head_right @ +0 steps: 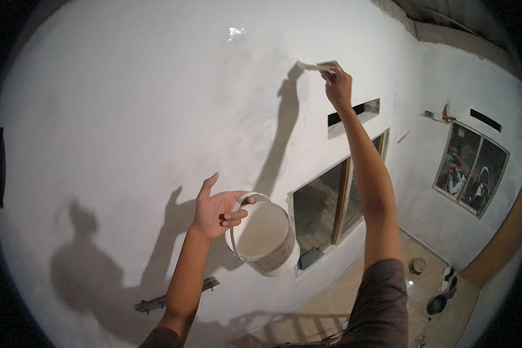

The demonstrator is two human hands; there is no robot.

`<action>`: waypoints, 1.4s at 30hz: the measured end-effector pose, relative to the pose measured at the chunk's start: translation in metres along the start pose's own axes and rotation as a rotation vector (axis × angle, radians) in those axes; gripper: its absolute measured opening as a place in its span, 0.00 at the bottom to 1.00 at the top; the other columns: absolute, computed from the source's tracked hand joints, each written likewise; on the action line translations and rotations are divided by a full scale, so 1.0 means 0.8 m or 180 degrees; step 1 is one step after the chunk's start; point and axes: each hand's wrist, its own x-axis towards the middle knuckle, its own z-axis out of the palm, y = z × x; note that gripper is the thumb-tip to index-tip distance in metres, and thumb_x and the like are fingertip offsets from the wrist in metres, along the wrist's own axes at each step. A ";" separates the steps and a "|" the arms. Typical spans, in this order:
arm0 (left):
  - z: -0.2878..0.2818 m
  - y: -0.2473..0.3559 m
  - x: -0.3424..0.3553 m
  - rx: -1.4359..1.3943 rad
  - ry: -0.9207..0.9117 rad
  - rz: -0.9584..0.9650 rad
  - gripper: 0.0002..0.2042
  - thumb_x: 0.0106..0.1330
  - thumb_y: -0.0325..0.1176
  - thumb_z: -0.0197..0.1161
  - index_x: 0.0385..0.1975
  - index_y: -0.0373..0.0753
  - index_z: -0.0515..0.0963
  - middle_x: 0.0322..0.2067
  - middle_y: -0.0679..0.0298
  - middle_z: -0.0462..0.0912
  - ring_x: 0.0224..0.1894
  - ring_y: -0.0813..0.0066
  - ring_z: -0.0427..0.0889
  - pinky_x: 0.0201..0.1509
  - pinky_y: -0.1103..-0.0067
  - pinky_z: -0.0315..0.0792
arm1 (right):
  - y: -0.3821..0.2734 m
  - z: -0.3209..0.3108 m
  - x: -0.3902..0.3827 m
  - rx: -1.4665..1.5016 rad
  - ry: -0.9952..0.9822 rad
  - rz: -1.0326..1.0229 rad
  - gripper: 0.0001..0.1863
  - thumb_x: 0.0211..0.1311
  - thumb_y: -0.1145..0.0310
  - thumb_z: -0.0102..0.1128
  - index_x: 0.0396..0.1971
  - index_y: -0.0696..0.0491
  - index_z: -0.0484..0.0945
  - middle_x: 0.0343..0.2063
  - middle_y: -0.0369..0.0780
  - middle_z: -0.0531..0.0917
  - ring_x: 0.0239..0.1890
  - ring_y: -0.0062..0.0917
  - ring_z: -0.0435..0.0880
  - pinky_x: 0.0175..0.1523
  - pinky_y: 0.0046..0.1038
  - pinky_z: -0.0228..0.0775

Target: The person uses a brush to apply white paint to the upper portion of a wall, repeatedly dipping the brush into a small white bucket held in their other hand.

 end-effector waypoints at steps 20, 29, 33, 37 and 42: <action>-0.061 -0.138 -0.193 -0.0359 0.0626 -0.0004 0.49 0.64 0.73 0.38 0.58 0.22 0.63 0.41 0.61 0.72 0.18 0.86 0.58 0.14 0.87 0.48 | -0.353 -0.002 -0.434 0.1780 -0.3511 0.1786 0.12 0.53 0.87 0.59 0.37 0.60 0.80 0.35 0.44 0.86 0.38 0.32 0.86 0.45 0.30 0.78; -0.043 -0.207 -0.259 -0.0121 0.1407 0.0289 0.53 0.61 0.76 0.37 0.62 0.22 0.60 0.41 0.62 0.73 0.16 0.86 0.58 0.15 0.87 0.48 | -0.430 0.051 -0.575 0.1127 -0.5974 0.0402 0.10 0.52 0.62 0.64 0.31 0.50 0.85 0.29 0.45 0.85 0.36 0.43 0.85 0.43 0.42 0.75; -0.035 -0.225 -0.268 -0.0027 0.1570 0.0403 0.53 0.62 0.76 0.35 0.64 0.22 0.59 0.40 0.62 0.74 0.17 0.86 0.58 0.16 0.87 0.49 | -0.447 0.057 -0.600 0.0731 -0.6812 0.0354 0.10 0.50 0.62 0.65 0.31 0.49 0.85 0.30 0.45 0.86 0.37 0.41 0.85 0.42 0.41 0.75; -0.020 -0.233 -0.266 -0.0042 0.1770 0.0482 0.53 0.62 0.75 0.34 0.64 0.22 0.58 0.40 0.62 0.74 0.17 0.86 0.59 0.17 0.87 0.50 | -0.440 0.055 -0.608 0.0461 -0.6870 0.0404 0.10 0.52 0.63 0.64 0.34 0.48 0.85 0.31 0.45 0.85 0.39 0.40 0.85 0.44 0.41 0.74; -0.008 -0.230 -0.267 0.0017 0.1671 0.0643 0.53 0.61 0.75 0.35 0.64 0.22 0.59 0.39 0.63 0.75 0.17 0.86 0.60 0.19 0.87 0.52 | -0.426 0.031 -0.594 0.0878 -0.5762 0.1015 0.08 0.54 0.68 0.65 0.36 0.50 0.84 0.28 0.46 0.84 0.36 0.42 0.85 0.42 0.41 0.74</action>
